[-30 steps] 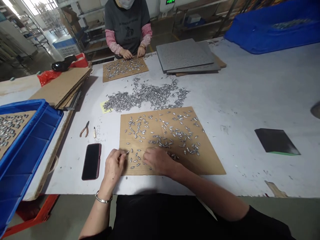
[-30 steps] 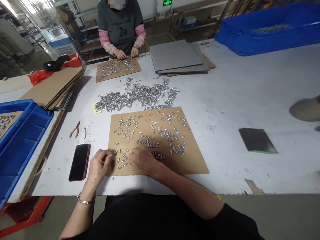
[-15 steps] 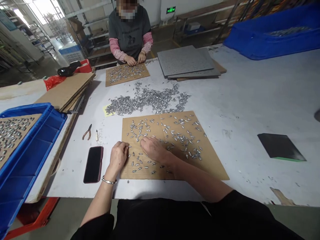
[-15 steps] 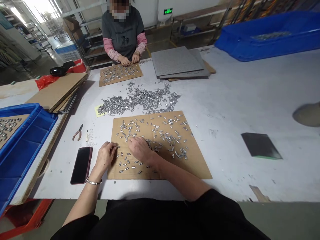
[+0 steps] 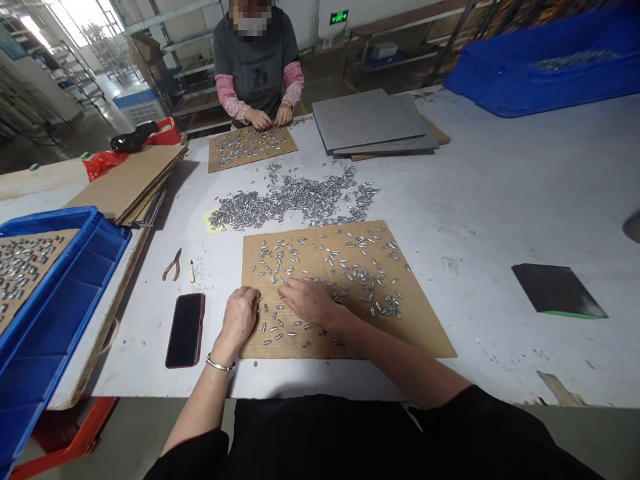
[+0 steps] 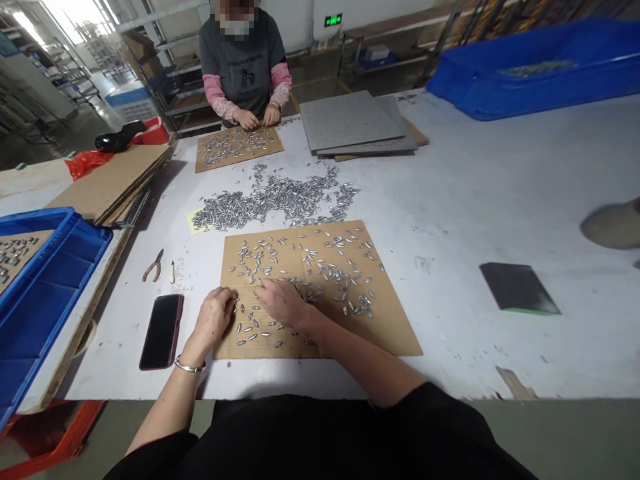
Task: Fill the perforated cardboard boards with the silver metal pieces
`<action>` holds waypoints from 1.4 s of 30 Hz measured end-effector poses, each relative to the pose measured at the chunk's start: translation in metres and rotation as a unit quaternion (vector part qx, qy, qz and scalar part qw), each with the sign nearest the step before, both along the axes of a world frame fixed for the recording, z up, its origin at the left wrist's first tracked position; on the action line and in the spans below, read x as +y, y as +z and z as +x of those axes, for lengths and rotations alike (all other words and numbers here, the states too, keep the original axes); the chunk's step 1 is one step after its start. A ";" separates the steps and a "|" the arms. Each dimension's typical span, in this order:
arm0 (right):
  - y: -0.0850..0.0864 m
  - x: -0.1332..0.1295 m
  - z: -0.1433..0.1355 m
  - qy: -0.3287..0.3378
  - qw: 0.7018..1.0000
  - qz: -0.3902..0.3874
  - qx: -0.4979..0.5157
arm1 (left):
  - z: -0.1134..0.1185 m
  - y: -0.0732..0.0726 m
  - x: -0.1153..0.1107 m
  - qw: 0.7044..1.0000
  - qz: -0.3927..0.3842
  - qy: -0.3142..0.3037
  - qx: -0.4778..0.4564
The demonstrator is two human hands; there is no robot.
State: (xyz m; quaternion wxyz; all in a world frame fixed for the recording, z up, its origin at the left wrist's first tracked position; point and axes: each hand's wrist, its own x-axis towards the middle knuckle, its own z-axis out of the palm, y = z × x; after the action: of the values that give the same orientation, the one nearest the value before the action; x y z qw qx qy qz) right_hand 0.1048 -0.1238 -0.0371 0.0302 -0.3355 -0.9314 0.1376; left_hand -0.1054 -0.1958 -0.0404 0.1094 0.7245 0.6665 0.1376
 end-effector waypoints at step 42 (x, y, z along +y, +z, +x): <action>0.034 0.028 0.019 -0.129 0.990 -0.002 -0.063 | 0.039 0.007 0.054 0.997 -0.031 -0.034 0.058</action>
State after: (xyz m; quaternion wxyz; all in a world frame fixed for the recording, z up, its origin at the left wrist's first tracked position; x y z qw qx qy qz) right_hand 0.1242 -0.0962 -0.0033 -0.0114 -0.4605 -0.8803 0.1131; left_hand -0.0660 -0.1421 -0.0338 0.0971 0.7499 0.6505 0.0705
